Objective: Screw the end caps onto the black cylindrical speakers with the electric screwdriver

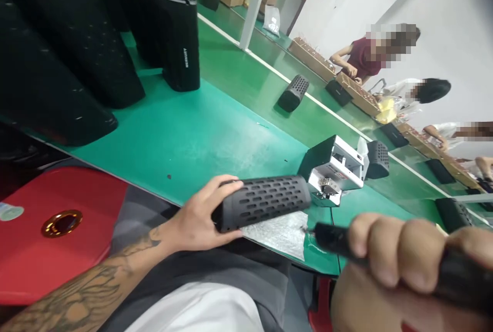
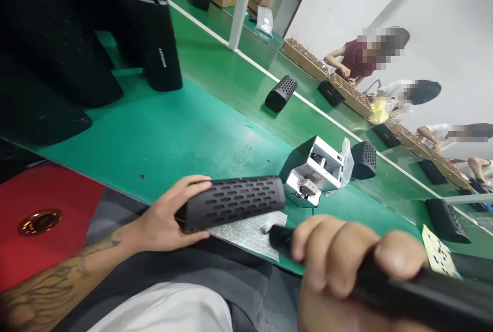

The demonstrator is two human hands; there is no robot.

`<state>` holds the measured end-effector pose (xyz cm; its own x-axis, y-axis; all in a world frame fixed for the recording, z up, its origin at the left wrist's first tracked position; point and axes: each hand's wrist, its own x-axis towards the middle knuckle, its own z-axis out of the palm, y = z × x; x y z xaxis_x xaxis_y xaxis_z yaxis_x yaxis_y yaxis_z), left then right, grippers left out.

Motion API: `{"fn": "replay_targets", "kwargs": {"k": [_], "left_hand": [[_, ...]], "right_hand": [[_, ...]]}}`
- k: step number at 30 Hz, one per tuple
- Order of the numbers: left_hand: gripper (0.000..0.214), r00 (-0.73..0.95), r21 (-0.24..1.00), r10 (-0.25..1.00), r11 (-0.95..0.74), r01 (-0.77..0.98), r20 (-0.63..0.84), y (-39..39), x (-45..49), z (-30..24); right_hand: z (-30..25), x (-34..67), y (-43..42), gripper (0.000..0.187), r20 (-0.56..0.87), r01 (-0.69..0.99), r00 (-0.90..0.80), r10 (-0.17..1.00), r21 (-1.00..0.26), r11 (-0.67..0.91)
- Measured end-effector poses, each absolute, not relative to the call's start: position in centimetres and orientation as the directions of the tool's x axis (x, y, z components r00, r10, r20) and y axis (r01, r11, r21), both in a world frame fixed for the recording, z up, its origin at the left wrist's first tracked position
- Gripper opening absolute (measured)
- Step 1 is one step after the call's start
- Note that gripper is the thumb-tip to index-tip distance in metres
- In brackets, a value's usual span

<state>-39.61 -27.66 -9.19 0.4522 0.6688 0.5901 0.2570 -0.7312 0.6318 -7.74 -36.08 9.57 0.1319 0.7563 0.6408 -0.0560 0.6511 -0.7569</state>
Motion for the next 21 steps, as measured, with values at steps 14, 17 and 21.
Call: {"fn": "replay_targets", "kwargs": {"k": [14, 17, 21], "left_hand": [[0.128, -0.033, 0.775, 0.867, -0.427, 0.465, 0.498, 7.5, -29.5, -5.7], [0.117, -0.078, 0.807, 0.889, -0.369, 0.461, 0.451, 12.7, -24.8, -5.5], [0.108, -0.064, 0.813, 0.950, -0.224, 0.538, 0.304, 15.2, -20.7, -3.8]], "right_hand": [[5.0, 1.4, -29.3, 0.041, 0.593, 0.235, 0.456, 0.663, -0.799, 0.553], [5.9, 0.6, -29.8, 0.036, 0.558, 0.207, 0.454, 0.695, -0.825, 0.527], [6.1, -0.2, -30.9, 0.034, 0.506, 0.173, 0.429, 0.748, -0.859, 0.482]]}}
